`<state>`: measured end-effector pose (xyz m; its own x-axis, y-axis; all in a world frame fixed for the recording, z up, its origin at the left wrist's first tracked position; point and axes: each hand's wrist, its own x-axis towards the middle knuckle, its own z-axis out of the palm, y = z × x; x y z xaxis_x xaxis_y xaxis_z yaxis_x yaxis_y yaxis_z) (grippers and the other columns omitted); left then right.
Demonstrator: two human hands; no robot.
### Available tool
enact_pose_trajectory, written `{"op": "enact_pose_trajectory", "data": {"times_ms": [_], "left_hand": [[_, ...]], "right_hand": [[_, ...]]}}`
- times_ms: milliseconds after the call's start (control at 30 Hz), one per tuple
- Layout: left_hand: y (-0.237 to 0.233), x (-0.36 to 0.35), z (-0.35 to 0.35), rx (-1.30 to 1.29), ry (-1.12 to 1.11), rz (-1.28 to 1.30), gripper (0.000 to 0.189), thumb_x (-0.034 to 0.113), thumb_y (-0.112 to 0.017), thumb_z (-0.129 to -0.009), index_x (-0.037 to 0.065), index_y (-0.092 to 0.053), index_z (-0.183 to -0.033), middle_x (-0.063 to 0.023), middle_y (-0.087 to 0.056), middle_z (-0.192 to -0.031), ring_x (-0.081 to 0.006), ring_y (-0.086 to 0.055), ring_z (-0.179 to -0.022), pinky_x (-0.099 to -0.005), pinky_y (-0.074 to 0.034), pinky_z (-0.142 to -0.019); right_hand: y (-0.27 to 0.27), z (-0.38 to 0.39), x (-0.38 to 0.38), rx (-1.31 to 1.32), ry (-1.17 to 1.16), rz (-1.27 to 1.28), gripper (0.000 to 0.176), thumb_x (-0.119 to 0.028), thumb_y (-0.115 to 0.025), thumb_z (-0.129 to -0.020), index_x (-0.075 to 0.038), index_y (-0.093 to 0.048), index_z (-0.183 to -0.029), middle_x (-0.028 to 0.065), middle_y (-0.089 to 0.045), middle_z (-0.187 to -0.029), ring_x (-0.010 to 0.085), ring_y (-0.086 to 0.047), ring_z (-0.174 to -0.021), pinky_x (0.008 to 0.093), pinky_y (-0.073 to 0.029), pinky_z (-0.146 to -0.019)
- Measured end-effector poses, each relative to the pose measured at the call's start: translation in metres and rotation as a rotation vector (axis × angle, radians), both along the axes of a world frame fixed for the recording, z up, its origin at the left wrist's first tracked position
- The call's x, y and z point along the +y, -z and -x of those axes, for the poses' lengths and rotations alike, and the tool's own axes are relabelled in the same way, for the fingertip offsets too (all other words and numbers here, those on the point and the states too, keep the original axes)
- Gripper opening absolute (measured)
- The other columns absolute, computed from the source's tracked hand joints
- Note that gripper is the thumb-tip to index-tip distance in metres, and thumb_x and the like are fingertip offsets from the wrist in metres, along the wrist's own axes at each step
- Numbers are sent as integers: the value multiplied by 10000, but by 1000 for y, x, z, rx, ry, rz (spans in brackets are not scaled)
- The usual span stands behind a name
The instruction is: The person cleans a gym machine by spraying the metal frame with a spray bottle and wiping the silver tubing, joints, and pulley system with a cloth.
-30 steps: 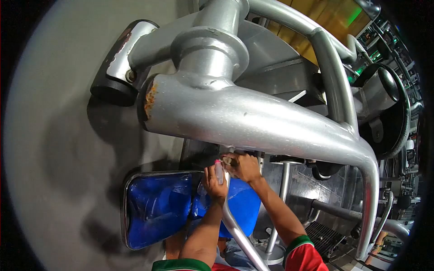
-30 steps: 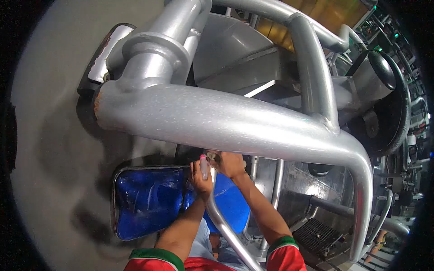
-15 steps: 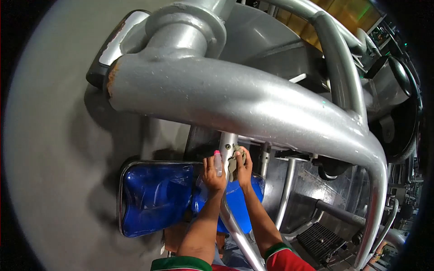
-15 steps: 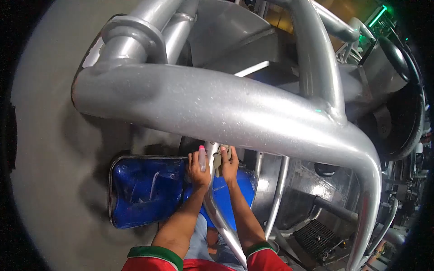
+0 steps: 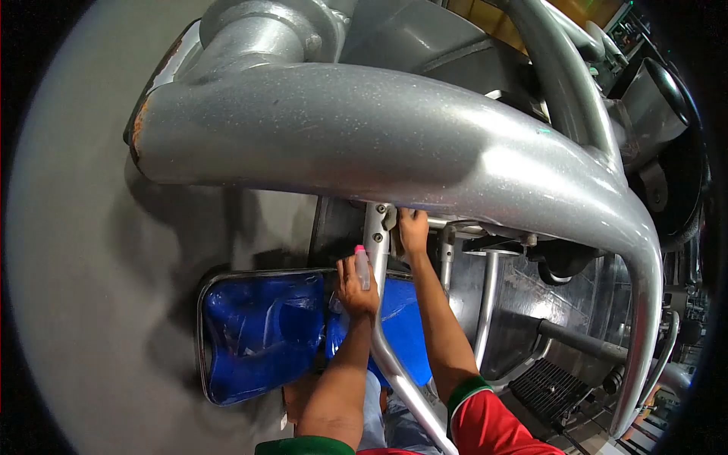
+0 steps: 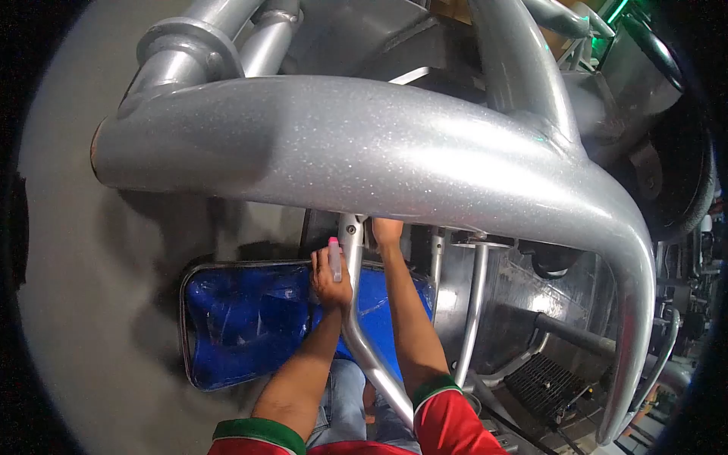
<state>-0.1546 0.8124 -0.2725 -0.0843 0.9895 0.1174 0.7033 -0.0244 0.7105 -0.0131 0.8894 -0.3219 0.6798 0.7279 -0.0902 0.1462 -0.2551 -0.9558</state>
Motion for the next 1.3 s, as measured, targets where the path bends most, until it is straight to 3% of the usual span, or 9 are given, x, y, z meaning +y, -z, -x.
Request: {"op": "enact_pose_trajectory", "data": {"times_ms": [167, 233, 567, 800, 933, 1033, 1100, 1167, 1300], "left_hand": [[-4, 1, -2, -42, -7, 28, 273, 160, -624, -846, 91, -567, -1105, -150, -583, -1027, -398, -587, -951, -485, -483, -790], [-8, 1, -3, -11, -22, 66, 251, 164, -626, -846, 92, -567, -1079, -150, -576, -1014, -405, -589, -922, -490, -482, -763], [0, 1, -3, -44, -15, 39, 203, 174, -603, -862, 84, -576, -1042, -150, -576, -1003, -392, -578, -934, -478, -473, -789], [-1, 1, -5, -23, -39, 54, 179, 174, -592, -866, 92, -583, -1025, -133, -590, -998, -377, -584, -922, -473, -477, -777], [8, 3, -1, -17, -18, -7, 153, 181, -593, -868, 99, -591, -996, -131, -593, -980, -369, -586, -912, -471, -474, -771], [5, 3, -3, -21, -36, -1, 140, 182, -596, -868, 101, -592, -982, -127, -598, -955, -362, -588, -909, -470, -471, -766], [3, 2, -5, -26, -55, 21, 136, 182, -597, -868, 102, -592, -978, -125, -600, -946, -359, -588, -908, -469, -470, -765], [2, 2, -6, 6, -61, 34, 135, 186, -593, -871, 106, -591, -979, -120, -602, -953, -359, -592, -900, -471, -472, -755], [3, 2, -4, -9, -20, 9, 141, 198, -585, -878, 112, -589, -989, -121, -596, -976, -364, -594, -889, -471, -472, -749]], "right_hand": [[-35, 33, -62, 75, -68, -10, 293, -295, -618, -936, -58, -596, -1107, 90, -667, -926, 136, -601, -860, 308, -478, -775], [-48, 41, -73, 124, -73, -26, 322, -285, -622, -921, -33, -593, -1121, 212, -668, -952, 375, -648, -924, 392, -485, -806], [-2, 8, -35, 21, 8, 64, 435, -347, -585, -919, 37, -602, -1122, 256, -645, -1055, 399, -608, -1034, 409, -452, -871], [35, 16, -59, 253, -5, 153, 418, -355, -600, -907, 11, -645, -1104, 97, -689, -974, 180, -603, -945, 327, -451, -841], [39, 0, -40, 182, 25, 231, 453, -383, -576, -917, 14, -646, -1124, 93, -690, -981, 180, -606, -952, 322, -449, -857], [30, -9, -29, 533, -128, 83, 600, -437, -479, -940, -3, -455, -1354, 212, -459, -1408, 344, -463, -1269, 362, -370, -1020], [40, -12, -30, 599, -134, 121, 597, -431, -479, -942, 8, -460, -1347, 206, -473, -1396, 359, -462, -1267, 359, -359, -1033], [83, -11, -32, 258, -177, 11, 598, -417, -507, -932, 17, -460, -1341, 211, -497, -1370, 355, -494, -1233, 365, -386, -1000], [12, 17, -58, 262, -11, 203, 530, -414, -602, -891, 2, -578, -1218, 242, -627, -1149, 361, -589, -1108, 393, -440, -921]]}}
